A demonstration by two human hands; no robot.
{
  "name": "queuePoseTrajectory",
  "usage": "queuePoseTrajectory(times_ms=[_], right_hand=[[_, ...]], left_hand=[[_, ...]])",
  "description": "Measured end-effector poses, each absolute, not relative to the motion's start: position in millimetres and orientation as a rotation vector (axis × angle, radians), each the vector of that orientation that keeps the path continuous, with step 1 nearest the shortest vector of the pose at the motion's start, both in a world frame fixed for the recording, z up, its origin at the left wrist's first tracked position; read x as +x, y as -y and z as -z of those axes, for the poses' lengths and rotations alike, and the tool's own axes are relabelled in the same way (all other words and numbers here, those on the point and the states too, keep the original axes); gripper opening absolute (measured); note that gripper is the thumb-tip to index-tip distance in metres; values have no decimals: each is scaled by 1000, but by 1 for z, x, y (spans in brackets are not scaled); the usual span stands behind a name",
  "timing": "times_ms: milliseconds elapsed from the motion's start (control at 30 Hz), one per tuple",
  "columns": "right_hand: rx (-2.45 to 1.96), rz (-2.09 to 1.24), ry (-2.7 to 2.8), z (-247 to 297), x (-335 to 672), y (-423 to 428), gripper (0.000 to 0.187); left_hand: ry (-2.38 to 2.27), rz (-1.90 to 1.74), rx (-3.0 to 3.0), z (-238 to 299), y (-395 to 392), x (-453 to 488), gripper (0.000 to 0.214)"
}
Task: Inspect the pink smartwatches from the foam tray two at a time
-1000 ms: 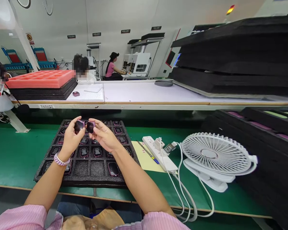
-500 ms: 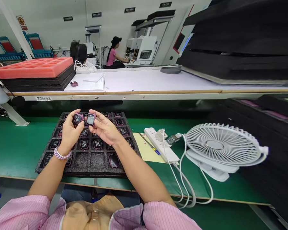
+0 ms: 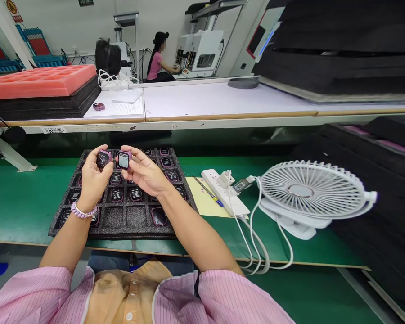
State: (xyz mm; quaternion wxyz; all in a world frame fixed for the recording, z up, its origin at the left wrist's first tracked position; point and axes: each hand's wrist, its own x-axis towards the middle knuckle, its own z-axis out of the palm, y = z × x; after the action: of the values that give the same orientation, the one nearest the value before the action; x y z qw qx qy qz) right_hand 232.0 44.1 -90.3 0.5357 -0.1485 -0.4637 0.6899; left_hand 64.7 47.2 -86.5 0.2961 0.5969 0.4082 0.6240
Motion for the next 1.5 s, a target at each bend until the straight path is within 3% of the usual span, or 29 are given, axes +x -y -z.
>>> queuePoseTrajectory(times_ms=[1500], right_hand=[[-376,-1584,1151,88,232,-38,52]], left_hand=[[-994,-1582,1565,86,-42,67,50]])
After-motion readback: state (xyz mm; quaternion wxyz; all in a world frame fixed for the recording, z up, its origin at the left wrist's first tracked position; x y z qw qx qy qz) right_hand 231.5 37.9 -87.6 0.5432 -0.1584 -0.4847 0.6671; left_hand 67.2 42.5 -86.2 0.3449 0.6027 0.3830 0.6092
